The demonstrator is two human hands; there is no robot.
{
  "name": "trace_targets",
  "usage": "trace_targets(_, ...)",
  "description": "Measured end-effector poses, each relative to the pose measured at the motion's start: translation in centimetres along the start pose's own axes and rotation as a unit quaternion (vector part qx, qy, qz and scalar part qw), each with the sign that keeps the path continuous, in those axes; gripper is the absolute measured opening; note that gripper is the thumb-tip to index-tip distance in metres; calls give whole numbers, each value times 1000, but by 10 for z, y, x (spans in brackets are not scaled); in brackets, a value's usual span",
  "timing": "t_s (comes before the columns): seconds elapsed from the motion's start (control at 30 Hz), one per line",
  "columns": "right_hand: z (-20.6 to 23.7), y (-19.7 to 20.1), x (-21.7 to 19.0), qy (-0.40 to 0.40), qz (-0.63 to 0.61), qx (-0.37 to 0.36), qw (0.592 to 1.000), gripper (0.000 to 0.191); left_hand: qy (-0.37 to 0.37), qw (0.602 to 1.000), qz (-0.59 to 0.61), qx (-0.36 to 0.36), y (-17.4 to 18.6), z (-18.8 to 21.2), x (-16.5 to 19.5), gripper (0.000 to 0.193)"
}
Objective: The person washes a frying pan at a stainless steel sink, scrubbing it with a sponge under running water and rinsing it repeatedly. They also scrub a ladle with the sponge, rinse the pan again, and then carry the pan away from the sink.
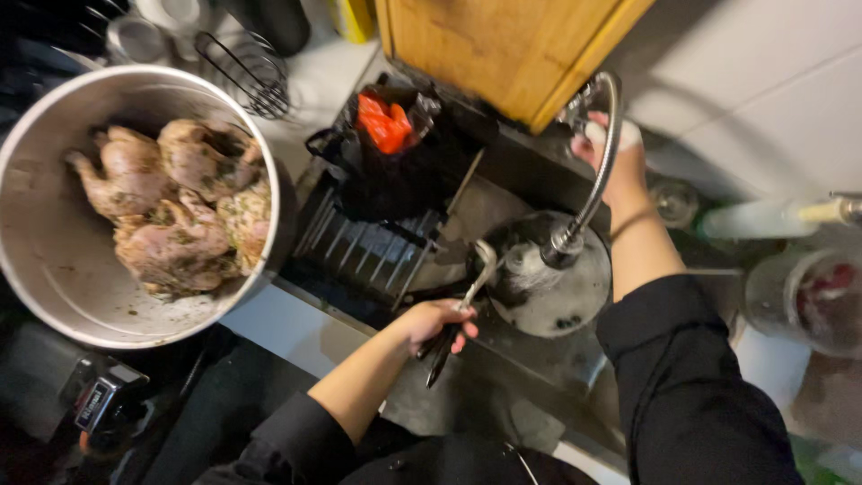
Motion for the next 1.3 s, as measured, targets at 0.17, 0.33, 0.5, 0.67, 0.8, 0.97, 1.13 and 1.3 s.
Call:
trace_targets(0.17, 36, 6, 40, -17, -77, 59, 995, 31, 30, 996, 76, 20, -13, -28, 0, 18)
trace_targets(0.33, 160, -42, 125, -63, -417, 372, 827, 32, -7, 999, 33, 21, -34, -79, -4, 13)
trace_targets(0.5, 191, -70, 142, -236, -192, 205, 930, 20, -22, 982, -128, 134, -60, -109, -22, 12)
trace_targets(0.67, 182, -44, 126, -256, 69, 187, 946, 20, -26, 826, -544, 146, -68, -115, -37, 26)
trace_targets(0.8, 200, -29, 128, -188, 320, 141, 918, 28, -40, 841, -512, 171, -77, -133, -24, 32)
trace_targets(0.97, 229, -14, 123, -189, 405, 91, 890, 33, -158, 973, -14, 168, -94, -147, 34, 64)
trace_targets(1.13, 258, 7, 96, -209, 482, 63, 849, 30, -28, 992, 114, -37, -104, -154, 72, 41)
trace_targets(1.3, 284, 14, 96, -182, 522, -48, 832, 27, 12, 998, -27, 54, -87, -176, 58, 18)
Point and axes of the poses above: each hand's wrist, its own z-axis away from the middle knuckle, its own y-axis out of the back of the hand, x = y × z, the point moved 1 cm from there along -z, towards the middle knuckle, and after that the axes turned 13 degrees about -x, right-handed, at the moved point
